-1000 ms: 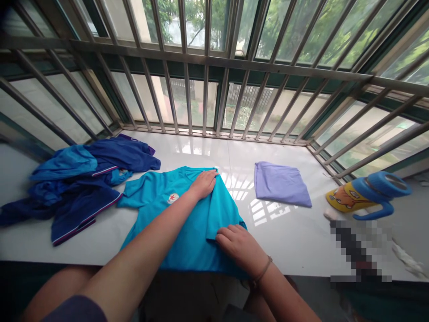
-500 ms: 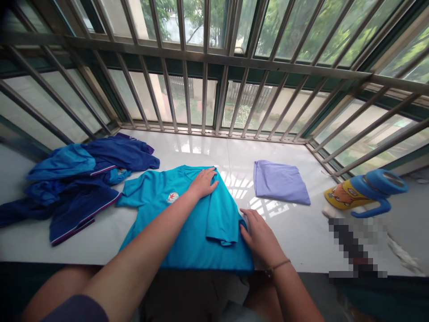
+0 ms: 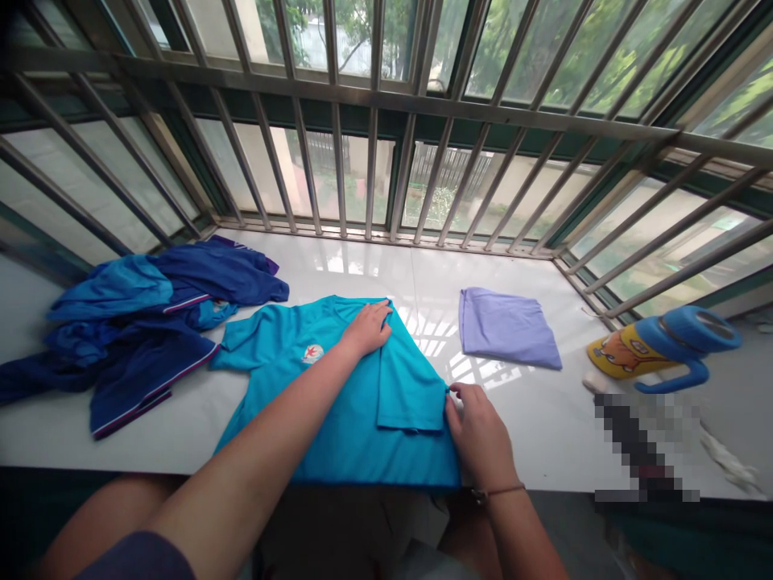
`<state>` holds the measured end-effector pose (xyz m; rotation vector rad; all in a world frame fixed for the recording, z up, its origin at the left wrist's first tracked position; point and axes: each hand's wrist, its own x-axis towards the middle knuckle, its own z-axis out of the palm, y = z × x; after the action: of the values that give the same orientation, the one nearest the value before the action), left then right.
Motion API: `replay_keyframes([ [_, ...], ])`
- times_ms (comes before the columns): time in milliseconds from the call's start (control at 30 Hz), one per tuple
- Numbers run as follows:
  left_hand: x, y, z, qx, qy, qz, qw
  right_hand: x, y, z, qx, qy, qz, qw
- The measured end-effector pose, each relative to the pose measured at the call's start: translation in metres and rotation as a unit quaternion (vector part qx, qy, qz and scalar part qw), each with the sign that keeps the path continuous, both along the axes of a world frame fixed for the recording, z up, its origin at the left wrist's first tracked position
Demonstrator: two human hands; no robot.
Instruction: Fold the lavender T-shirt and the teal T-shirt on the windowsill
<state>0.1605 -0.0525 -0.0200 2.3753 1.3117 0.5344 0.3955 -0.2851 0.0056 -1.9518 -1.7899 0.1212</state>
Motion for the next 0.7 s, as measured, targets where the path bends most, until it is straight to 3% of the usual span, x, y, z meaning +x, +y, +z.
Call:
replay_keyframes([
  [233, 0.001, 0.001, -0.002, -0.001, -0.005, 0.001, 1.000, -0.033, -0.018, 0.003, -0.036, 0.046, 0.017, 0.998],
  [433, 0.001, 0.000, -0.003, 0.001, -0.006, 0.002, 1.000, -0.061, -0.021, 0.022, -0.069, 0.169, 0.000, 0.983],
  [533, 0.001, 0.000, -0.003, 0.001, -0.008, 0.002, 1.000, -0.063, -0.018, 0.024, -0.087, 0.181, 0.004, 0.980],
  [700, 0.000, -0.002, 0.007, 0.023, -0.002, 0.000, 1.000, -0.045, -0.011, 0.010, -0.110, 0.194, -0.041, 0.974],
])
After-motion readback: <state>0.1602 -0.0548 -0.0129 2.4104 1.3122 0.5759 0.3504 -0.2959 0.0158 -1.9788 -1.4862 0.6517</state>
